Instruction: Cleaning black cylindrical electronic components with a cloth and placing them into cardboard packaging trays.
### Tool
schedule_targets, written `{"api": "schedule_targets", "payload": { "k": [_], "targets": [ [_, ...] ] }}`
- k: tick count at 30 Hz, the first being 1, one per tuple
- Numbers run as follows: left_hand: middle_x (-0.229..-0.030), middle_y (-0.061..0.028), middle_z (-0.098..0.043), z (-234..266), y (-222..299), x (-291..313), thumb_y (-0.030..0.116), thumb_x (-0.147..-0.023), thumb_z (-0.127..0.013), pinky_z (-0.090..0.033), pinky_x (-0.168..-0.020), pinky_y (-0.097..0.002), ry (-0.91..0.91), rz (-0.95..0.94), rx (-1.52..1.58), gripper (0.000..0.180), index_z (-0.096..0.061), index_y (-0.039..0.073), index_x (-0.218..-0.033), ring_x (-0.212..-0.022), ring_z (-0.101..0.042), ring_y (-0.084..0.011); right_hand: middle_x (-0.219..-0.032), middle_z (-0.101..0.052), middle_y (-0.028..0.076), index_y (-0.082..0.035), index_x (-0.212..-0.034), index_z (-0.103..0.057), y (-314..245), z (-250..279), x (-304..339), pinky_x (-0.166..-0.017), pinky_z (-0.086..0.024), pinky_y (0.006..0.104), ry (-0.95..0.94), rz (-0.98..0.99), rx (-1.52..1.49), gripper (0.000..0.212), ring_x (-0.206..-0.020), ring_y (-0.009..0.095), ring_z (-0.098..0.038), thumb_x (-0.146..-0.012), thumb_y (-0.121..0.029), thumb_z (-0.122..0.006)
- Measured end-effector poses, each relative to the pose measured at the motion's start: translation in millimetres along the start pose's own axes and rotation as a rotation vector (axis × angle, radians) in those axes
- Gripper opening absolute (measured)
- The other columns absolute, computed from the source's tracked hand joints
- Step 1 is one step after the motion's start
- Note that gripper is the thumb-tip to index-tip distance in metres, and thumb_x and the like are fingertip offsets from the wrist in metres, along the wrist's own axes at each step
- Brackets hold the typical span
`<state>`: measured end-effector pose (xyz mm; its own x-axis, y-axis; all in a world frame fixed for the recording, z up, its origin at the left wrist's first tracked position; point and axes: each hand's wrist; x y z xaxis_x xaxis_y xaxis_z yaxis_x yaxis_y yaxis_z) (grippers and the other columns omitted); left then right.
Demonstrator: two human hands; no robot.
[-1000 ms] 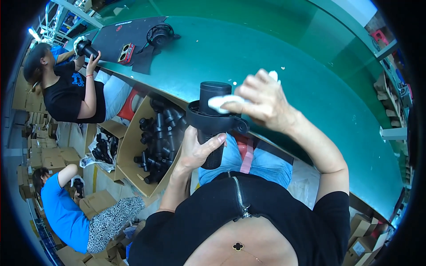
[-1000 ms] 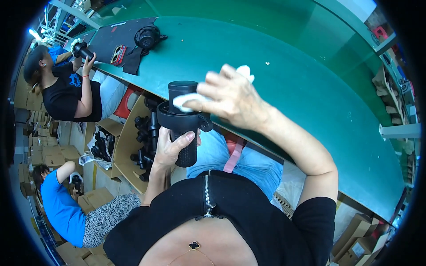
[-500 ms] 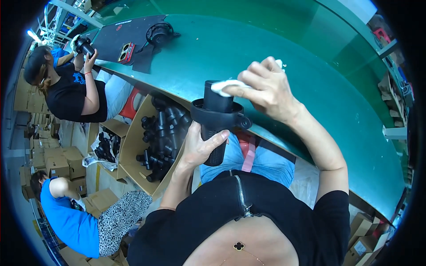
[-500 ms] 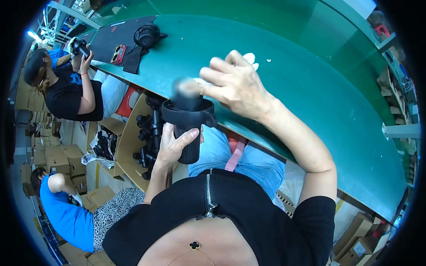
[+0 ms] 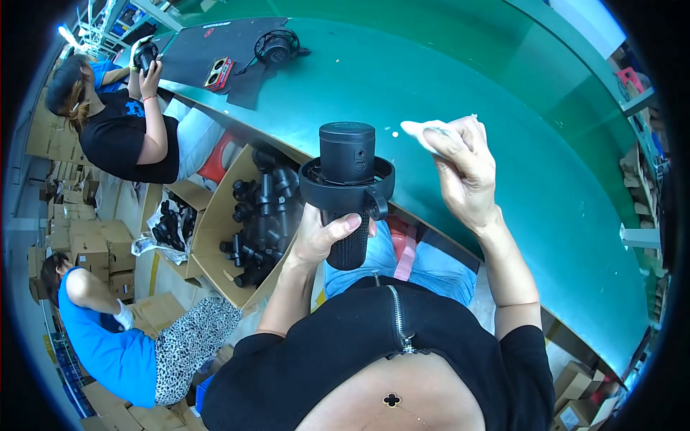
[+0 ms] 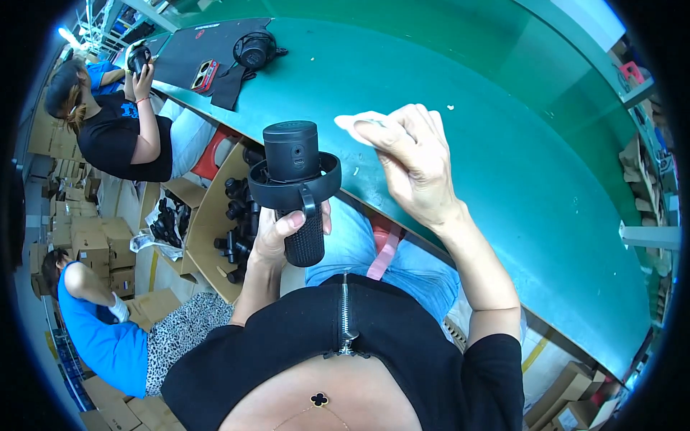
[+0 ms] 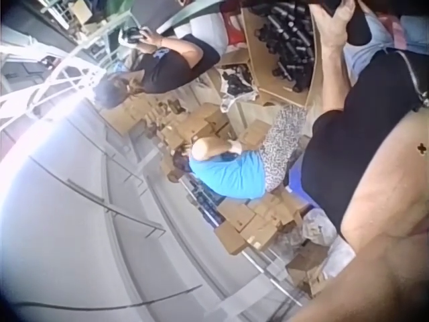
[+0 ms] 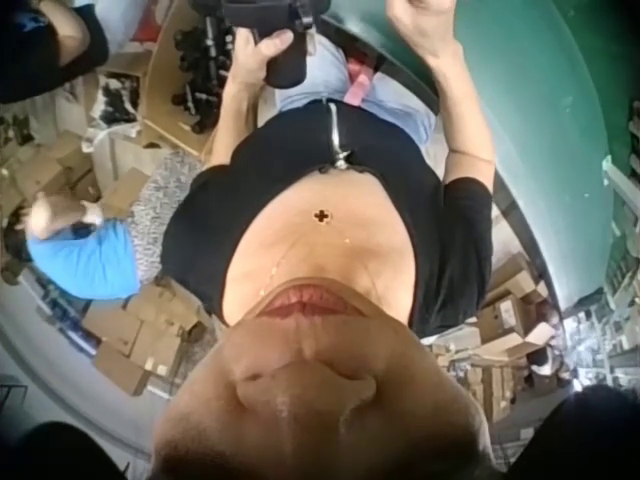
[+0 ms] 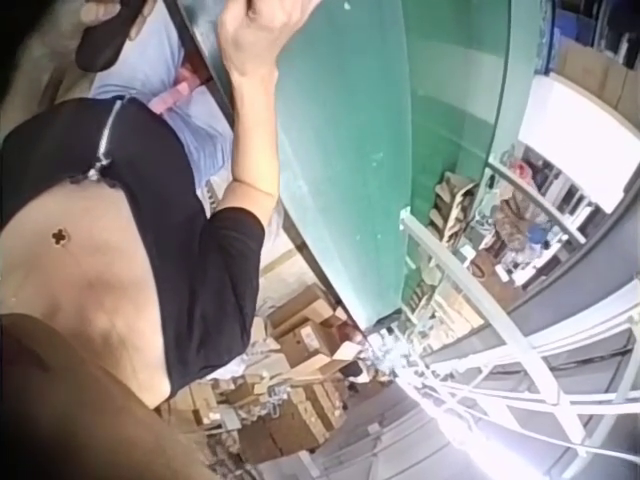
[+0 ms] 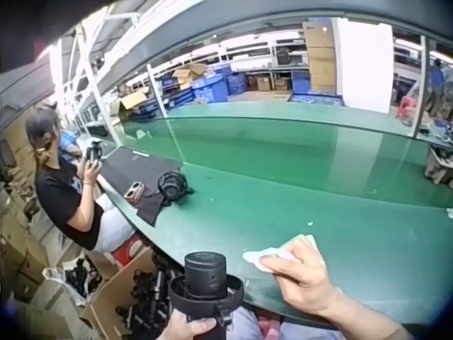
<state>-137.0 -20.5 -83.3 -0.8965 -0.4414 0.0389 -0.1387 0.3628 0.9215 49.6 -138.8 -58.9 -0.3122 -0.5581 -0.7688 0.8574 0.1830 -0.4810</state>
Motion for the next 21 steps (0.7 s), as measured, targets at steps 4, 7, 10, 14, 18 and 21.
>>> {"api": "schedule_targets", "payload": {
  "k": [4,7,10,14,18,21],
  "targets": [
    [-0.087,-0.0121,-0.061,2.5,-2.0,0.1,0.023,-0.073,-0.07,-0.052,-0.062,-0.0308,-0.049,0.008,0.053,0.053,-0.05,-0.004,-0.114,-0.068,-0.063,-0.0194,-0.078,-0.056,0.001,-0.014,-0.1,-0.069,-0.2,-1.4,-6.3,-0.062,-0.038,0.0315,-0.113,0.128,0.028,0.032,-0.069,0.018,-0.049,-0.072,-0.001,-0.063],
    [-0.087,-0.0123,-0.061,0.3,-3.2,0.3,0.022,-0.074,-0.07,-0.052,-0.063,-0.031,-0.066,0.003,0.054,0.051,-0.05,-0.004,-0.114,-0.069,-0.063,-0.0194,-0.078,-0.054,0.002,-0.016,-0.098,-0.069,-7.4,-3.6,-13.8,-0.057,-0.039,0.0308,-0.195,0.239,0.061,0.028,-0.068,0.018,-0.05,-0.073,-0.005,-0.064],
    [-0.081,-0.0144,-0.061,-7.8,-2.4,2.1,0.031,-0.071,-0.07,-0.052,-0.058,-0.0308,0.046,-0.004,-0.02,0.052,-0.054,-0.006,-0.105,-0.065,-0.063,-0.0215,-0.077,-0.054,0.005,-0.016,-0.095,-0.07,-15.2,-5.2,-23.5,-0.053,-0.04,0.0297,-0.285,0.366,0.135,0.025,-0.067,0.019,-0.052,-0.072,-0.007,-0.064],
    [-0.08,-0.0132,-0.061,-7.9,-2.5,2.1,0.03,-0.071,-0.07,-0.052,-0.058,-0.0314,0.008,0.029,-0.06,0.05,-0.054,-0.005,-0.104,-0.065,-0.063,-0.0207,-0.075,-0.053,0.003,-0.017,-0.094,-0.07,-10.0,-5.0,-33.0,-0.049,-0.039,0.0301,-0.219,0.383,0.244,0.023,-0.063,0.017,-0.051,-0.072,-0.015,-0.063],
    [-0.082,-0.0097,-0.062,-2.2,-0.6,1.1,0.018,-0.078,-0.069,-0.051,-0.065,-0.0296,-0.024,0.007,-0.034,0.037,-0.055,-0.004,-0.103,-0.072,-0.062,-0.0167,-0.074,-0.052,0.003,-0.017,-0.094,-0.07,-10.4,-5.9,-20.4,-0.05,-0.038,0.0295,-0.275,0.417,0.178,0.023,-0.063,0.016,-0.05,-0.071,-0.016,-0.063],
    [-0.082,-0.0091,-0.062,0.0,-5.2,0.1,0.016,-0.077,-0.07,-0.05,-0.066,-0.0284,-0.025,0.01,-0.157,0.033,-0.056,-0.003,-0.101,-0.072,-0.062,-0.015,-0.073,-0.051,0.003,-0.017,-0.093,-0.07,-6.3,-5.4,-22.1,-0.05,-0.036,0.0293,-0.295,0.436,0.224,0.022,-0.063,0.016,-0.05,-0.073,-0.017,-0.062]
  ]
}}
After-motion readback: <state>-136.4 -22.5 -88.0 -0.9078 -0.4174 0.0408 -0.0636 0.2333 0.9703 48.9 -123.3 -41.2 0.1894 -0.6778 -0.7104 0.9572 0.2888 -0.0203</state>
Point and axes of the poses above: each hand's wrist, its own x-axis away from the middle knuckle, its own z-axis out of the back of the hand, y = z × x
